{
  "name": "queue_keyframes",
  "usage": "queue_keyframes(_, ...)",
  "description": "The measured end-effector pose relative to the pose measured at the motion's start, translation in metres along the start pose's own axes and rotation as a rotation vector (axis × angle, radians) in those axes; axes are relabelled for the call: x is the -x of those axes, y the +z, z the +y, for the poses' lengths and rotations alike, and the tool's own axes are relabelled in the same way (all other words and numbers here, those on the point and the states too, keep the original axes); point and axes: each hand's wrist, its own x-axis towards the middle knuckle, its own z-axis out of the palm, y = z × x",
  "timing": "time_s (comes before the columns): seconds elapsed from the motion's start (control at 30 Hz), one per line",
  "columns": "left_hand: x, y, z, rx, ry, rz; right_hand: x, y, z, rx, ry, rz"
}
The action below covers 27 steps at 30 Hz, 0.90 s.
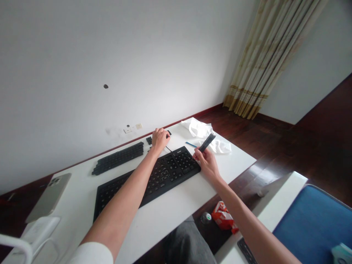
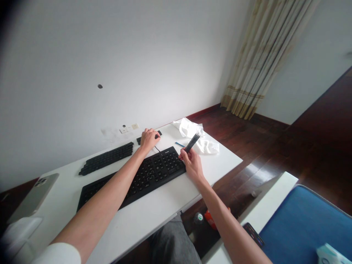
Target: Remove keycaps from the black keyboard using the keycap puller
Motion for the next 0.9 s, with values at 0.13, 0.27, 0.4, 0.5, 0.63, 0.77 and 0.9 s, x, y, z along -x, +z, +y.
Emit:
queue_keyframes(0.13,0.001,-0.001,-0.002,-0.007,-0.017,-0.007,0.000,0.000,0.000,-0.007,0.000,-0.002)
queue_keyframes(0.27,0.008,-0.007,-0.006,-0.033,-0.024,-0.016,0.000,0.000,-0.001,-0.009,0.003,-0.004)
queue_keyframes(0.4,0.018,-0.015,-0.013,-0.077,-0.069,-0.013,0.001,0.000,-0.001,-0.016,0.005,-0.017)
queue_keyframes(0.5,0.020,-0.017,-0.018,-0.094,-0.115,-0.022,0.000,0.000,-0.001,-0.012,0.004,-0.013)
queue_keyframes(0.63,0.017,-0.012,-0.023,-0.076,-0.146,-0.070,0.000,0.000,0.001,-0.012,0.003,-0.015)
queue_keyframes(0.77,0.015,-0.005,-0.024,-0.021,-0.152,-0.065,0.000,0.000,0.002,-0.017,0.005,-0.016)
queue_keyframes(0.9,0.014,-0.002,-0.022,0.013,-0.148,-0.056,0.000,0.000,0.003,-0.024,0.012,-0.014)
